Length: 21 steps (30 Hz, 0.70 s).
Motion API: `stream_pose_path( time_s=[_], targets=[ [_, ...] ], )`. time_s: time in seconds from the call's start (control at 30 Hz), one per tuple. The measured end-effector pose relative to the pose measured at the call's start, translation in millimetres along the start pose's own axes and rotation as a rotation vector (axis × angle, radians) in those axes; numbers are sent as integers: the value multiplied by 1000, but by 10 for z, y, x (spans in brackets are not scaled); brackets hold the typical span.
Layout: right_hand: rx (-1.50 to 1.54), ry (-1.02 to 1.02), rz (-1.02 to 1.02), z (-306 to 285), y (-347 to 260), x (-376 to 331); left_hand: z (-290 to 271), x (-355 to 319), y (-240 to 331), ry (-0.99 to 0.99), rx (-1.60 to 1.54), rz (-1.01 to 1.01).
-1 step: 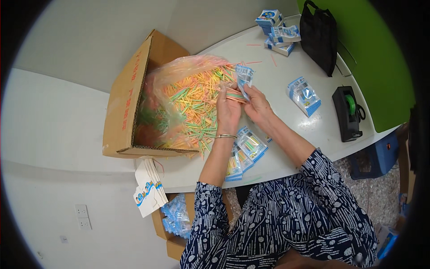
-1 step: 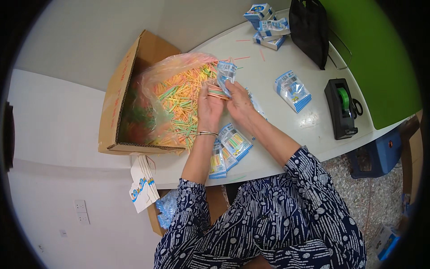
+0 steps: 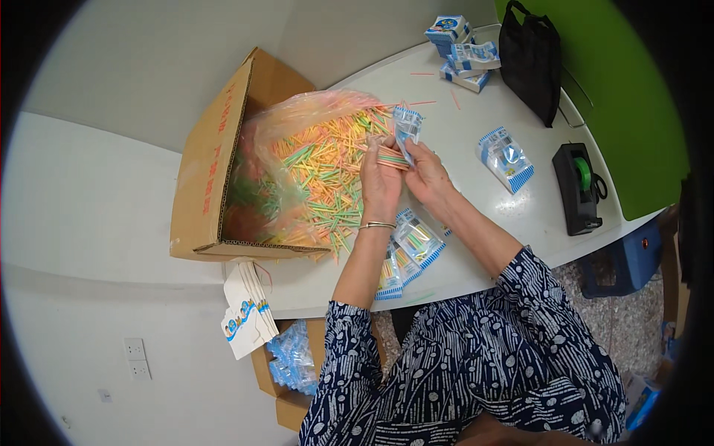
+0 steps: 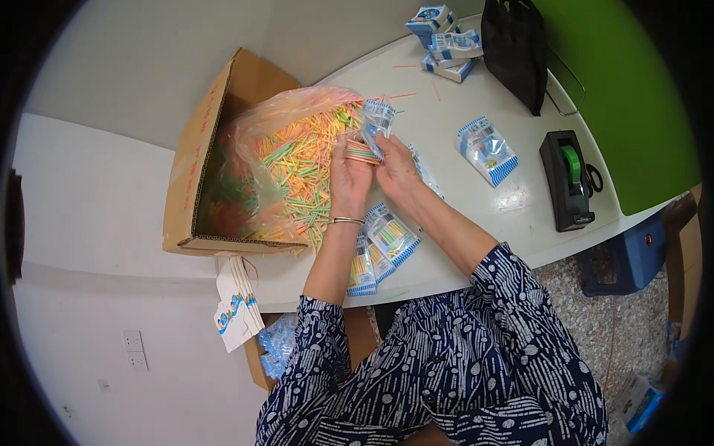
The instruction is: Packaging bundles of colored wooden sticks into small plastic bags at a desk.
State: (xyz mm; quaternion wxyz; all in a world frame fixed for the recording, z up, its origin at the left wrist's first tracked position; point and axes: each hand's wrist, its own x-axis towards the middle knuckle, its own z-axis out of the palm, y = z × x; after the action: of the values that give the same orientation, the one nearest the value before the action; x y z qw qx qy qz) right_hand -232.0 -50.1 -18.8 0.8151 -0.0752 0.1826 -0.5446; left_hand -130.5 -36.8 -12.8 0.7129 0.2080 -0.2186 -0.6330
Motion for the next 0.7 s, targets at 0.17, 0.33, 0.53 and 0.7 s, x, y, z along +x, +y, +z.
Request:
stream_pose_path(
  time_s=[0.17, 0.33, 0.53, 0.7],
  targets=[
    [56, -14, -13, 61, 54, -30, 225, -100, -138, 141, 201, 112],
    [-10, 19, -16, 70, 51, -45, 227, -103, -173, 181, 303, 166],
    [-10, -37, -29, 104, 58, -18, 218, -87, -54, 200, 288, 170],
    [-194, -80, -63, 38, -45, 20, 47, 25, 162, 211, 436, 252]
  ],
)
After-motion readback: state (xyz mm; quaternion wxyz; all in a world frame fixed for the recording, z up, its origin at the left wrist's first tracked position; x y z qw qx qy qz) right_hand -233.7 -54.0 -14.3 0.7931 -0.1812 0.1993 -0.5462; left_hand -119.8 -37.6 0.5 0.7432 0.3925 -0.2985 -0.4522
